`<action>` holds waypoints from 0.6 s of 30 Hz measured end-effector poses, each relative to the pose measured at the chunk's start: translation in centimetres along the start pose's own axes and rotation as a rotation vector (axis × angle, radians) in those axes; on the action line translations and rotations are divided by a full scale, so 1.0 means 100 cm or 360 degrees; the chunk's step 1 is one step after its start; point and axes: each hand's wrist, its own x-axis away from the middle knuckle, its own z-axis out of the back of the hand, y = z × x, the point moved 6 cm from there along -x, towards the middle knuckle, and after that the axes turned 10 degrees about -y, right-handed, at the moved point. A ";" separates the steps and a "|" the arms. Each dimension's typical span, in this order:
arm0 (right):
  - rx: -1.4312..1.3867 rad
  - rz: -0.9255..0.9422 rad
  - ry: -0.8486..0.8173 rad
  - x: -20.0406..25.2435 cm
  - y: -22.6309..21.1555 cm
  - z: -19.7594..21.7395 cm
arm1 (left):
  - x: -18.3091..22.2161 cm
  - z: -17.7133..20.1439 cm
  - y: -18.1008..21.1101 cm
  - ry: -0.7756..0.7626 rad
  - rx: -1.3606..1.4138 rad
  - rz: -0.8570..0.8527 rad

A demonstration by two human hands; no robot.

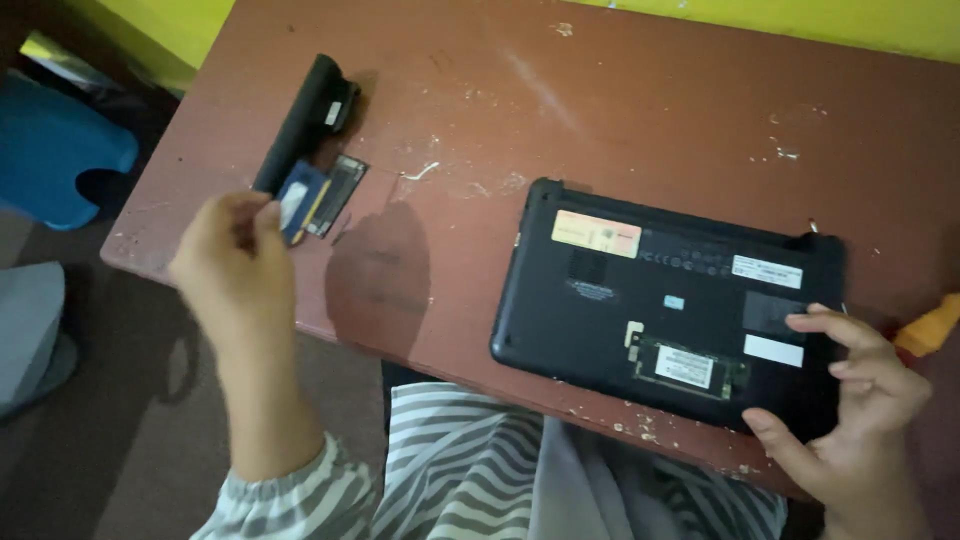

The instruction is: Disassembling a laptop by removing the battery, unscrewing the back cover screws, and removing internal components.

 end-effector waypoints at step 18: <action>0.0030 -0.0060 -0.0024 -0.002 -0.001 0.001 | -0.019 -0.058 -0.010 -0.0245 -0.0365 0.0264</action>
